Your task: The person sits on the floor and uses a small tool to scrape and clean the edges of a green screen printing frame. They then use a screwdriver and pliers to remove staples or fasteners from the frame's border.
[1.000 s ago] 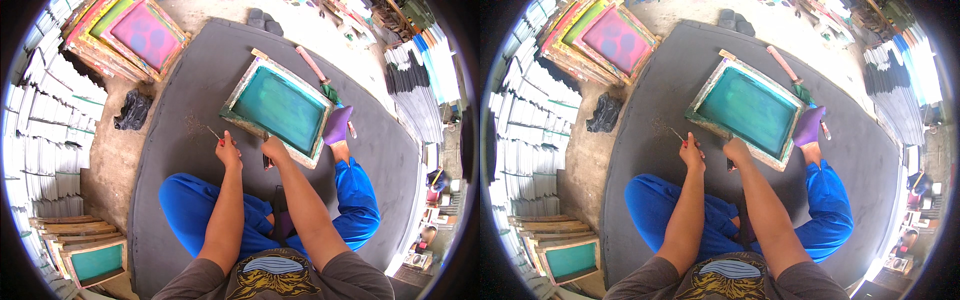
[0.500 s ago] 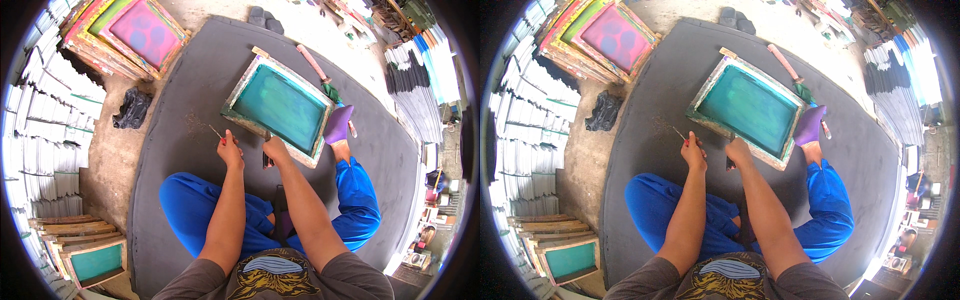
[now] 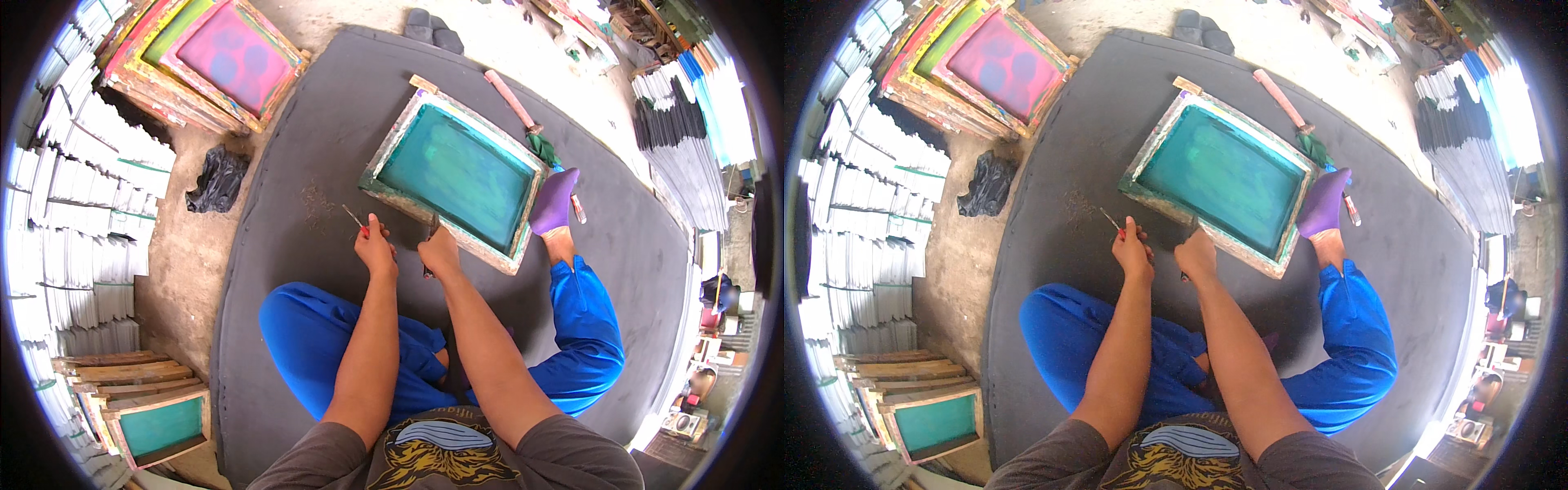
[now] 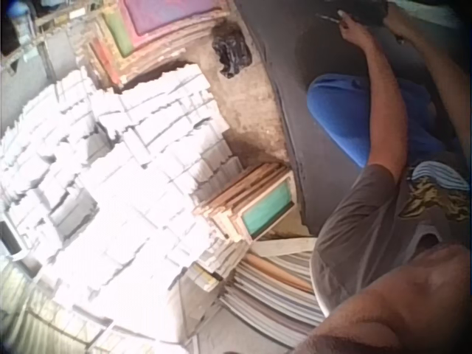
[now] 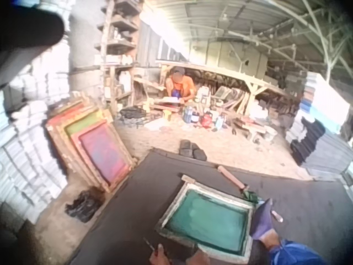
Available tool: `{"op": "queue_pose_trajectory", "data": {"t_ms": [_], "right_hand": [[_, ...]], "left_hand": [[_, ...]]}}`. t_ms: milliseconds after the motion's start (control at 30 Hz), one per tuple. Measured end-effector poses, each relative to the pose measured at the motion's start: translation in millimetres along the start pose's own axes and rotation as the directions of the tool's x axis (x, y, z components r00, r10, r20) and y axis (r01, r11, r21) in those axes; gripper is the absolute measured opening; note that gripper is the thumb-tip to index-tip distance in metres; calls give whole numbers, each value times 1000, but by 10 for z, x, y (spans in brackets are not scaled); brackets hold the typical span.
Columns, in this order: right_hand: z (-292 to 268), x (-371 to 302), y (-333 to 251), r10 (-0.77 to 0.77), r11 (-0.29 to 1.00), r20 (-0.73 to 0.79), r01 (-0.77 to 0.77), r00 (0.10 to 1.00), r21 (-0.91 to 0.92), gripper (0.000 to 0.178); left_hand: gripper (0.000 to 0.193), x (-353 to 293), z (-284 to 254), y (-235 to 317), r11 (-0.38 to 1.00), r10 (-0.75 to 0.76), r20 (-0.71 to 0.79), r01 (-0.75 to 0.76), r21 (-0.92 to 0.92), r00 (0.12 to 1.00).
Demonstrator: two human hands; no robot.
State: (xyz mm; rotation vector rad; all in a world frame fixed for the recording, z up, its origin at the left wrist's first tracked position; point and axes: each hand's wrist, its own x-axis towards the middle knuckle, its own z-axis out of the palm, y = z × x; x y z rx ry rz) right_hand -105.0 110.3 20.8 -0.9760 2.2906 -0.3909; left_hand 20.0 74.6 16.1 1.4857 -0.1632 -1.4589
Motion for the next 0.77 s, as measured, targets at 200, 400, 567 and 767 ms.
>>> {"op": "queue_pose_trajectory", "data": {"t_ms": [200,400,567,767], "right_hand": [[-119,-247,19,-87,846,248,-60,965,529,18],[-69,-300,-36,-386,856,322,205,865,474,21],[-298,-328,-214,-326,903,557,77,764,423,20],[-403,-359,-177,-245,898,664,-93,706,431,25]], "left_hand": [[34,-8,-34,1,995,0,153,-16,101,988],[26,-68,-61,27,966,97,352,-173,191,931],[20,-91,-141,204,958,37,338,-129,255,940],[22,-13,-140,197,972,85,296,-145,187,951]]}}
